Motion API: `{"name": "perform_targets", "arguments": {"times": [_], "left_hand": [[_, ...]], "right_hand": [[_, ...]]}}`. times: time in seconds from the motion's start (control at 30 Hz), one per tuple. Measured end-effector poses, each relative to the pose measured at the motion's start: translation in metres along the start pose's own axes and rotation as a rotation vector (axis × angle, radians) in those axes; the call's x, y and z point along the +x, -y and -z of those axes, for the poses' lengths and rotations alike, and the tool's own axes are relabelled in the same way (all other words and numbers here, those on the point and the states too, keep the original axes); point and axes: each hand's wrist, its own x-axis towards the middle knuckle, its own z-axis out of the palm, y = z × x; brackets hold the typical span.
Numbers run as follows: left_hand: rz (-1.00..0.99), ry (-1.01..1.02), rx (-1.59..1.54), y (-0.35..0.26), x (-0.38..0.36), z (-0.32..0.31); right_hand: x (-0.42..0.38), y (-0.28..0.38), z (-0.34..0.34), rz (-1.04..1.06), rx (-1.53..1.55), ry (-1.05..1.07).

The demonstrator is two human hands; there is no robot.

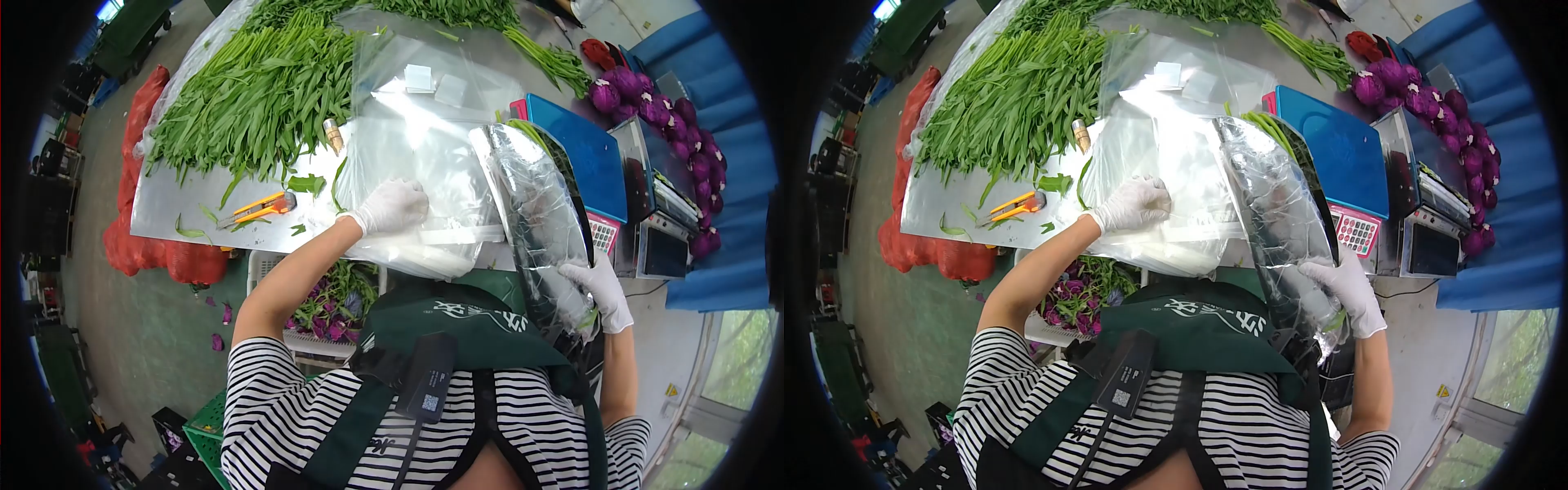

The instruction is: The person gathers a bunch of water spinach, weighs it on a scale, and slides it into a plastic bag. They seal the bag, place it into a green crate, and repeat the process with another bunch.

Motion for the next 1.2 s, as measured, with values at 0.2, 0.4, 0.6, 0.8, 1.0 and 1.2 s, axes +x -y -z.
{"name": "perform_targets", "arguments": {"times": [0.2, 0.4, 0.6, 0.8, 1.0, 1.2], "left_hand": [[-0.030, -0.007, -0.108, 0.009, 0.005, -0.001], [0.226, -0.066, -0.624, 0.001, 0.022, 0.037], [0.117, -0.323, -0.593, -0.025, 0.038, 0.092], [0.072, -0.523, -0.286, -0.061, 0.041, 0.105], [-0.002, -0.648, 0.024, -0.072, 0.041, 0.097], [-0.031, -0.687, 0.254, -0.085, 0.041, 0.095]], "right_hand": [[0.002, 0.000, -0.003, 0.031, 0.028, -0.011], [-0.003, 0.009, 0.003, 0.016, -0.057, 0.038], [-0.021, 0.016, -0.003, -0.013, -0.206, 0.166], [-0.005, 0.002, -0.019, -0.034, -0.208, 0.328], [-0.011, 0.016, -0.028, 0.069, -0.108, 0.135], [0.007, 0.021, -0.035, 0.049, -0.144, 0.187]]}}
